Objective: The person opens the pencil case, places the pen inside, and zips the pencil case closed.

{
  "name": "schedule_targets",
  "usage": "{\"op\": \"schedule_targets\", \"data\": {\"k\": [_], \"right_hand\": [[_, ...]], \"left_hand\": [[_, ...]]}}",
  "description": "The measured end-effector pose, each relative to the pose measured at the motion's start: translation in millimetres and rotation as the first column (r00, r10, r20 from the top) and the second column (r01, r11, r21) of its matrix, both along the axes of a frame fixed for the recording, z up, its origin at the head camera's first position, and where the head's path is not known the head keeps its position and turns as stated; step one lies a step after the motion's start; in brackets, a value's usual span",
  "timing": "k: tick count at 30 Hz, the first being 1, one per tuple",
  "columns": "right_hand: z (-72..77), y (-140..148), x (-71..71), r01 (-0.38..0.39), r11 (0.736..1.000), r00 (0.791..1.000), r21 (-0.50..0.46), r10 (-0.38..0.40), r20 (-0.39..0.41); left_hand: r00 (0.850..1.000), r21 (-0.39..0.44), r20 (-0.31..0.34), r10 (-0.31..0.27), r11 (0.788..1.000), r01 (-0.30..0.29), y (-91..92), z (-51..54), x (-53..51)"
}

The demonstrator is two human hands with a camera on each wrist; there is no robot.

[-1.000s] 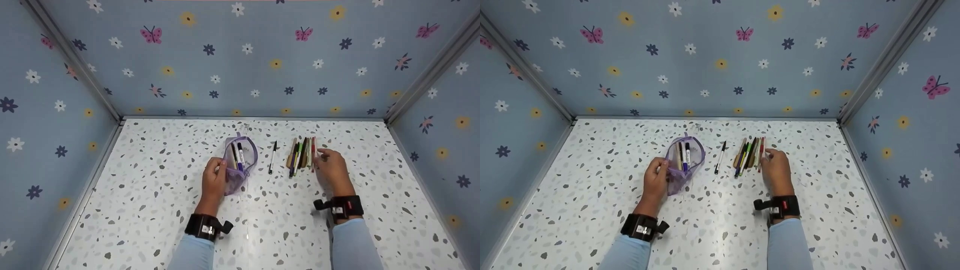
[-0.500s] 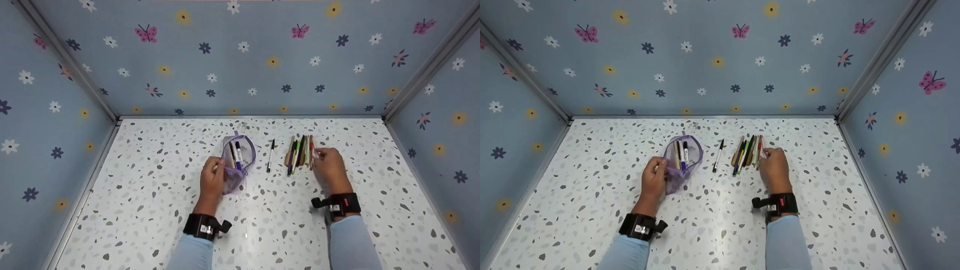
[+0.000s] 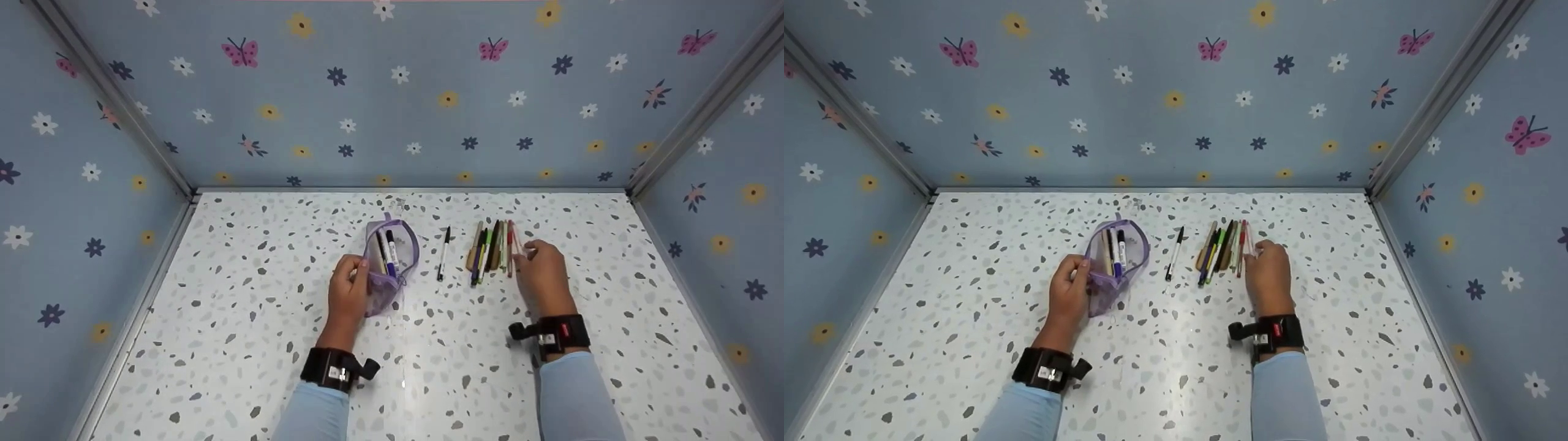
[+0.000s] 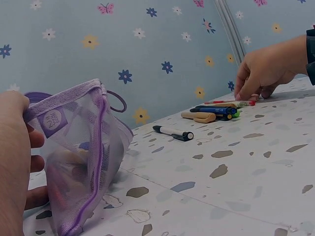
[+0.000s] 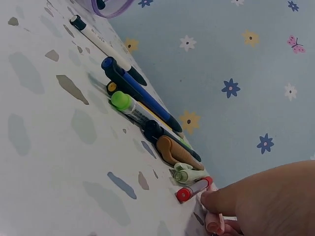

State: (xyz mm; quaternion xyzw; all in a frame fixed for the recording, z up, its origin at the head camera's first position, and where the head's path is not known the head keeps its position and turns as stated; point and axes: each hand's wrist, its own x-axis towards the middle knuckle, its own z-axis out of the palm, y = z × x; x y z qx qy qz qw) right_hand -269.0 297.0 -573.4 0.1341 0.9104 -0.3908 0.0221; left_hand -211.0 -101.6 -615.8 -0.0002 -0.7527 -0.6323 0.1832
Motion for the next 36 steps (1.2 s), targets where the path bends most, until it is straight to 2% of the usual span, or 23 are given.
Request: {"op": "schedule_targets", "data": {"k": [3,11,17,22,25,29,32,36], "right_hand": [[-0.7,-1.0,-0.6,0.014,0.999,1.0,0.035,-0.013,-0.019],[2.3,-3.8,-0.7,0.026,0.999,1.0,-0.021,-0.025,0.017],[3.4,-6.3,-1.1,0.012,0.999,1.0,0.045,-0.011,-0.009],[5.7,-5.6,-5.4,0.02,0.998,1.0,0.066,-0.021,0.013],[7.6,-5.0,-7.9,0.025,0.999,1.0,0.043,-0.025,0.016],[12.4,-6.8,-8.0,0.023,0.999,1.0,-0.035,-0.024,-0.016],[16.9,-11.5,-6.8,-0.007,0.992,0.999,-0.127,0.002,-0.034],[21.6,-24.3,-4.9,-0.074,0.981,0.997,-0.182,0.067,-0.041]], "left_hand": [[1.0,0.001,-0.013,-0.003,1.0,0.003,-0.7,-0.3,-0.4],[1.0,0.005,-0.01,-0.01,1.0,0.01,-2.7,1.4,-0.3],[1.0,0.003,0.001,0.006,1.0,-0.006,-3.4,1.8,0.4],[1.0,0.001,0.009,0.015,1.0,-0.015,-4.2,1.6,0.5],[1.0,0.001,0.009,0.016,1.0,-0.016,-4.4,0.8,0.6],[1.0,0.013,-0.003,0.005,1.0,-0.005,-3.4,0.1,1.1],[1.0,0.019,-0.008,-0.008,1.0,0.008,-2.1,0.6,1.4],[1.0,0.021,0.005,-0.015,1.0,0.015,0.1,1.4,1.8]]}}
